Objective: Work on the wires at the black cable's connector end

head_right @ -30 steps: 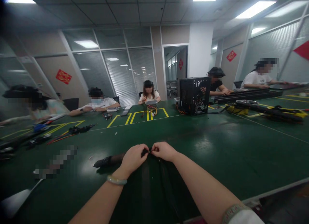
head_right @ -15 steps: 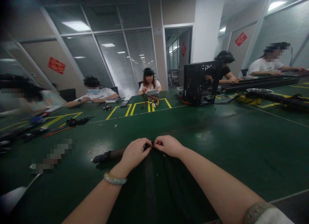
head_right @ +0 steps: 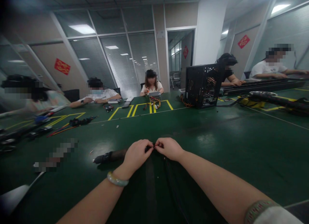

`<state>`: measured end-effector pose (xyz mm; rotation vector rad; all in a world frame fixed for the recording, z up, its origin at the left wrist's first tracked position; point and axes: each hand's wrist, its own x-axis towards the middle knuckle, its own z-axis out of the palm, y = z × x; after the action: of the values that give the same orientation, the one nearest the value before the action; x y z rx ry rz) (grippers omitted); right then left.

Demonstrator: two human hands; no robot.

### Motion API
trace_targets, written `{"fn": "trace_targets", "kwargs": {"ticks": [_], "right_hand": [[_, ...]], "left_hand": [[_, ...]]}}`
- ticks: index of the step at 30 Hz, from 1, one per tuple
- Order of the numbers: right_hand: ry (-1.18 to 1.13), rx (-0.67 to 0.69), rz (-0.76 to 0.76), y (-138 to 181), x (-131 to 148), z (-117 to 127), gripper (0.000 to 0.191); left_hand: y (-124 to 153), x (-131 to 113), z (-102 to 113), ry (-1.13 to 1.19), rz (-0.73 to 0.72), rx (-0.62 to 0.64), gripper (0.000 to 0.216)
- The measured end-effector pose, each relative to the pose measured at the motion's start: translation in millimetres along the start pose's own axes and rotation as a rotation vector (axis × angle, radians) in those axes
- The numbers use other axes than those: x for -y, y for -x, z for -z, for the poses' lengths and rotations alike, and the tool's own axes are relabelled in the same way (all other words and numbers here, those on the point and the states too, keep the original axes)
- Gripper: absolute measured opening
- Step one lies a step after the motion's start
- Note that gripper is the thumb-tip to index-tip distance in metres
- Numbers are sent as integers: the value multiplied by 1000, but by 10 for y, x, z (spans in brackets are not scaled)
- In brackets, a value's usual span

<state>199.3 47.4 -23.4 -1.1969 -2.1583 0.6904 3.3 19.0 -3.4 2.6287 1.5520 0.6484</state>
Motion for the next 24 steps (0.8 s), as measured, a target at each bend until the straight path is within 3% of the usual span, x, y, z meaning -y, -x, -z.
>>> {"fn": "trace_targets", "kwargs": {"ticks": [9, 24], "right_hand": [[-38, 65, -23, -17, -47, 4, 10], [-30, 32, -66, 28, 34, 25, 6]], "left_hand": [[-15, 27, 9, 3, -15, 17, 8], [-16, 52, -18, 34, -3, 1, 8]]}}
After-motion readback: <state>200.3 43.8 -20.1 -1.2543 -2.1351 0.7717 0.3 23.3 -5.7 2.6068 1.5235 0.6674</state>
